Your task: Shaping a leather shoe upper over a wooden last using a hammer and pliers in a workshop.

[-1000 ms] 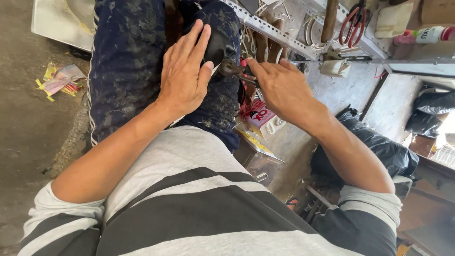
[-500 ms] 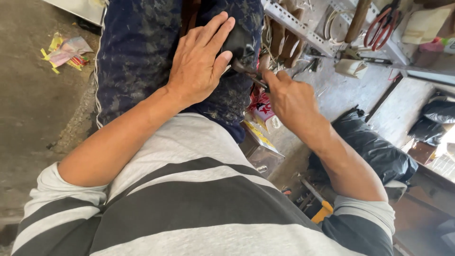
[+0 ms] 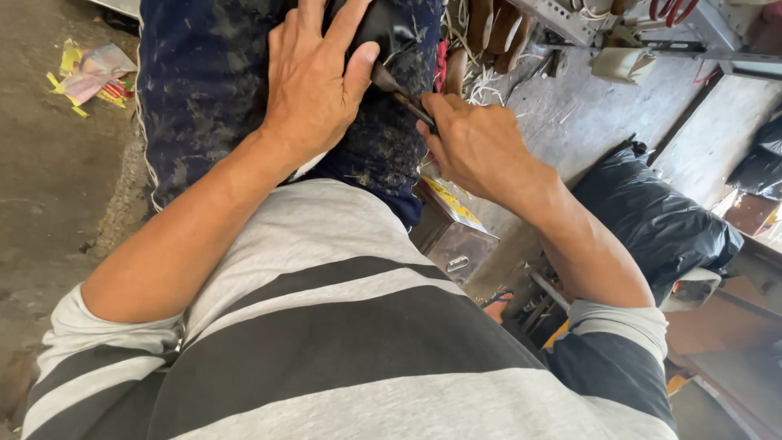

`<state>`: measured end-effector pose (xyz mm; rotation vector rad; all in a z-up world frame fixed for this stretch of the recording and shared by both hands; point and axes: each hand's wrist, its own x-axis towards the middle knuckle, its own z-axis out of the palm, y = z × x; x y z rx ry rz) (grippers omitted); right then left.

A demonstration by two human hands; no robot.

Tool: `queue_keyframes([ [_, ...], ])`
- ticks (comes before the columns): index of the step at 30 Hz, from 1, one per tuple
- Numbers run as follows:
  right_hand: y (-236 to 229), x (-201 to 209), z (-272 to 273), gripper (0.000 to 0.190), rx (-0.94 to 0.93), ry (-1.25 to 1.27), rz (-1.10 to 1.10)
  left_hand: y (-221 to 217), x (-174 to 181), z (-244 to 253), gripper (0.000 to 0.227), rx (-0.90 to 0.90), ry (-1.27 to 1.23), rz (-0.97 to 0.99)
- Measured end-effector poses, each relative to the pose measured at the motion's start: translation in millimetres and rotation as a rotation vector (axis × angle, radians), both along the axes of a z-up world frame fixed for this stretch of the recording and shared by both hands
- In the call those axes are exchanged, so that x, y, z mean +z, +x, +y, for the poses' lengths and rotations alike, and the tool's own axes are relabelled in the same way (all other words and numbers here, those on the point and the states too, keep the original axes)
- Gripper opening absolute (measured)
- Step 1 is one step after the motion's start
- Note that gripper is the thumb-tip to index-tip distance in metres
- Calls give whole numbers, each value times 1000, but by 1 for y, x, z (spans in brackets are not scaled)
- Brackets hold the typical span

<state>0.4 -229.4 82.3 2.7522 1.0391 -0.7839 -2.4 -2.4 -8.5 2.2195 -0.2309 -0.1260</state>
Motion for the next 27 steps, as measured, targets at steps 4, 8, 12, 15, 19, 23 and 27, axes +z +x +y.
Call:
queue_keyframes([
  [4, 22, 28, 11, 37, -177, 119, 266, 7, -7, 8, 53, 4, -108, -34],
  [8, 35, 28, 6, 50, -319, 147, 582, 4, -3, 10, 49, -12, -196, 59],
  [12, 56, 17, 0, 56, -288, 160, 653, 5, -2, 9, 49, -27, -207, 98],
  [15, 69, 16, -15, 54, -199, 166, 595, 6, 3, 6, 51, -28, -206, 127],
  [19, 80, 24, -26, 50, -133, 197, 588, 4, 9, -2, 47, -27, -155, 120],
  [23, 82, 38, -24, 49, -40, 67, 472, 4, 12, -7, 46, -37, -78, 72],
  [27, 79, 26, -21, 50, -95, 236, 580, 9, 2, 3, 48, -43, -196, 122],
])
